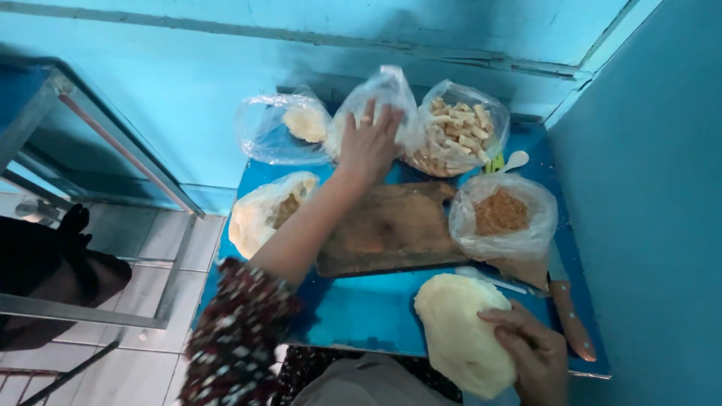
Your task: The person sits at a small blue table and assembles stuffed flatbreads. They peel thin layers off round dough discs, place a brown filling from a plastic bag onto a dough base, fold the dough over the filling, then cut the folded dough with a knife and set pieces aside.
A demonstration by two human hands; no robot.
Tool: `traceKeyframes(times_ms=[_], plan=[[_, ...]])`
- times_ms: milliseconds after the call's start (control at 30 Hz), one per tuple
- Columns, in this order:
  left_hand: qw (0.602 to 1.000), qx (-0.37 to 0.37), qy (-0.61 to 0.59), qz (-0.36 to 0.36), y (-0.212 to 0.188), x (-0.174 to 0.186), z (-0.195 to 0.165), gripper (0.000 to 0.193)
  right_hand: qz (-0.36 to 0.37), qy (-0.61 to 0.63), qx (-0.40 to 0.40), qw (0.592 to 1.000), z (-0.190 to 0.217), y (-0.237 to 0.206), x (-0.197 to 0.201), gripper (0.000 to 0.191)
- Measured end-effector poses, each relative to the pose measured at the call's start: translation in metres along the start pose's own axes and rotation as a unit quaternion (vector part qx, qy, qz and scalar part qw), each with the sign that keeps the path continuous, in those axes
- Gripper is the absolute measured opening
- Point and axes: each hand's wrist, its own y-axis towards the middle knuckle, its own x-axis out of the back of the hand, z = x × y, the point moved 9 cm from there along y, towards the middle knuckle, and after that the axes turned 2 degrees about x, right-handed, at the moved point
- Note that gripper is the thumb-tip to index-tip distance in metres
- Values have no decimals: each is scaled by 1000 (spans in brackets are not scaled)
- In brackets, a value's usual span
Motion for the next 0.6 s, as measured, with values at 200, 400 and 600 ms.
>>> traceKeyframes(times_ms=[200,400,600], plan=[[963,128,-88,219,36,-43,27,31,4,-80,13,997,-3,-8,15,23],[980,39,185,-54,45,17,-13,14,42,-142,107,983,29,-9,18,25],[996,25,54,-63,-27,65,-27,28,5,16,57,998,55,2,10,38]])
